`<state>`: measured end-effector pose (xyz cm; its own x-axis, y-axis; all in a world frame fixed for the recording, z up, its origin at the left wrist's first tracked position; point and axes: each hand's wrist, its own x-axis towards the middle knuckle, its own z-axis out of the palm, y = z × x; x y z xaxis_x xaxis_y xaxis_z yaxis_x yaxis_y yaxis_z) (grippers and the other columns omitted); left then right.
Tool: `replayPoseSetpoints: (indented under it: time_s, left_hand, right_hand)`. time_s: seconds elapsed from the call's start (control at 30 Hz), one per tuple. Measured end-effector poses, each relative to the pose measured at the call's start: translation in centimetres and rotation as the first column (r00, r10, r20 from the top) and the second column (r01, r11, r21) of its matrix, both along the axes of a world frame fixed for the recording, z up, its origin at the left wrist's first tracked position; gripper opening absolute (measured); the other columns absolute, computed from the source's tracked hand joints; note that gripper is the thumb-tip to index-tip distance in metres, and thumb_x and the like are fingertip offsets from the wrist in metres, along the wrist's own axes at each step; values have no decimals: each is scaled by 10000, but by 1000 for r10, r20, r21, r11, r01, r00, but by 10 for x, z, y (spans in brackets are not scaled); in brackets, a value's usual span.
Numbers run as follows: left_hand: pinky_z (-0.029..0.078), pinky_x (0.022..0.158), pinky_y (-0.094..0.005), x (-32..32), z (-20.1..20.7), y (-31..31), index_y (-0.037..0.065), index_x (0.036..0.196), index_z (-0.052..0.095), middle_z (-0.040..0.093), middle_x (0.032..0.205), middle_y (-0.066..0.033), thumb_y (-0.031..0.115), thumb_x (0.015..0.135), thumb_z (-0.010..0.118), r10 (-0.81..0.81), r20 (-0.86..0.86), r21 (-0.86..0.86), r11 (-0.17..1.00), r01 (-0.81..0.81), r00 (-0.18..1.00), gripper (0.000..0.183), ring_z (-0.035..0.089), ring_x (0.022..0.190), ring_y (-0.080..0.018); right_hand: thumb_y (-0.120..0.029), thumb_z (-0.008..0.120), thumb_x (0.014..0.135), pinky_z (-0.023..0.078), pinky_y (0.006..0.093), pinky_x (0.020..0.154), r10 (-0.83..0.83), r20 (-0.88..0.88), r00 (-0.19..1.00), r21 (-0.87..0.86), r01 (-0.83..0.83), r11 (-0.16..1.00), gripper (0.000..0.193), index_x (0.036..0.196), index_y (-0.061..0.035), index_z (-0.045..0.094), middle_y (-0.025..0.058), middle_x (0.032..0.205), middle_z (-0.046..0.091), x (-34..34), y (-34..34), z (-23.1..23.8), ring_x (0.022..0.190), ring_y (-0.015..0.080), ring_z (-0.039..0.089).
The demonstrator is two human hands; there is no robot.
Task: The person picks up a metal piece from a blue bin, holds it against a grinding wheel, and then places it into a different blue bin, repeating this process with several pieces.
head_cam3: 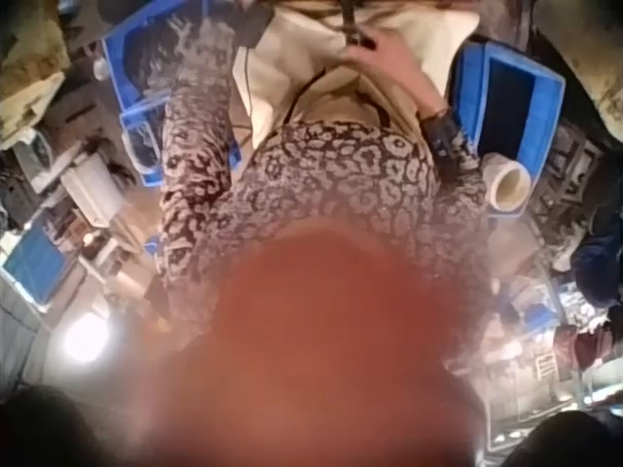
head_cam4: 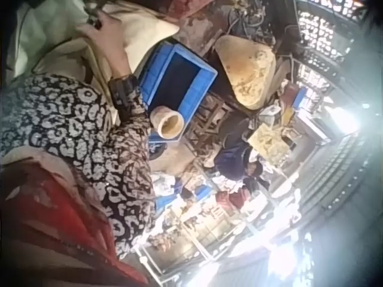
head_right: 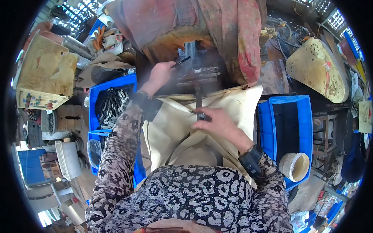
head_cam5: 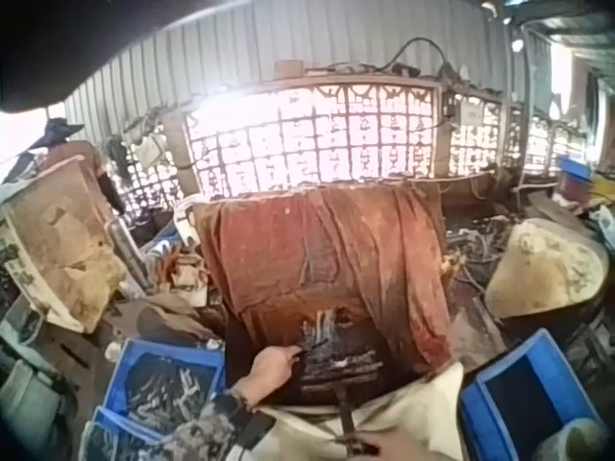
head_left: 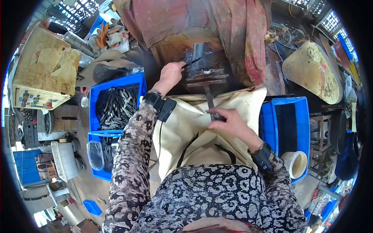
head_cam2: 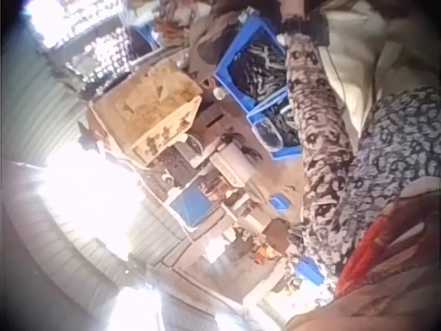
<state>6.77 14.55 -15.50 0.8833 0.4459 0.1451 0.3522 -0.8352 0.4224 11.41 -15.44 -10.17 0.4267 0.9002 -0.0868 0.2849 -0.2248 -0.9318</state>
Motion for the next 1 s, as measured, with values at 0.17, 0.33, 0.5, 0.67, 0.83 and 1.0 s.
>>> replayPoseSetpoints:
  time_s: [0.17,0.33,0.5,0.67,0.83,1.0]
  left_hand:
    - [492,792,-454,11,-11,0,124,1042,660,661,933,-180,15,789,535,-200,-67,33,979,202,978,303,622,913,-367]
    - [497,807,-438,15,-8,-2,148,1085,661,664,948,-177,-2,774,526,-309,-76,40,949,312,948,371,626,916,-368]
    - [484,866,-417,15,-10,-2,83,1164,639,649,1032,-211,-42,763,490,-262,-111,-23,965,262,958,446,616,972,-374]
    - [481,876,-414,18,-15,4,77,1176,632,647,1040,-212,-43,762,490,-345,-153,-14,938,347,926,454,613,988,-371]
    - [486,868,-410,6,-7,8,85,1160,639,636,1083,-204,-35,764,506,-344,-165,-4,938,348,924,435,612,988,-368]
    - [496,829,-418,-16,18,-1,88,1096,655,641,1046,-176,3,789,522,-219,7,144,966,216,976,346,615,962,-354]
  right_hand:
    - [-183,788,758,453,258,585,98,141,985,75,-110,991,415,1113,-32,636,48,733,603,-5,-6,-3,632,113,558]
    - [-211,790,754,474,285,597,95,269,958,109,-129,986,400,1077,-30,639,99,774,636,-7,-4,-2,643,183,598]
    - [-221,789,755,482,292,590,82,305,949,116,-123,986,387,1056,-30,638,105,778,633,-9,-6,-3,636,197,607]
    - [-210,785,747,484,310,553,39,442,896,117,-100,988,359,1031,-53,631,86,757,619,-14,-5,-2,621,207,613]
    - [-165,781,702,481,332,528,5,636,771,114,-101,988,351,1004,-85,621,64,722,608,-22,-6,-1,606,228,612]
    - [-106,752,667,487,343,539,-126,633,763,223,-24,975,338,980,-90,624,71,712,610,-15,9,-2,606,241,613]
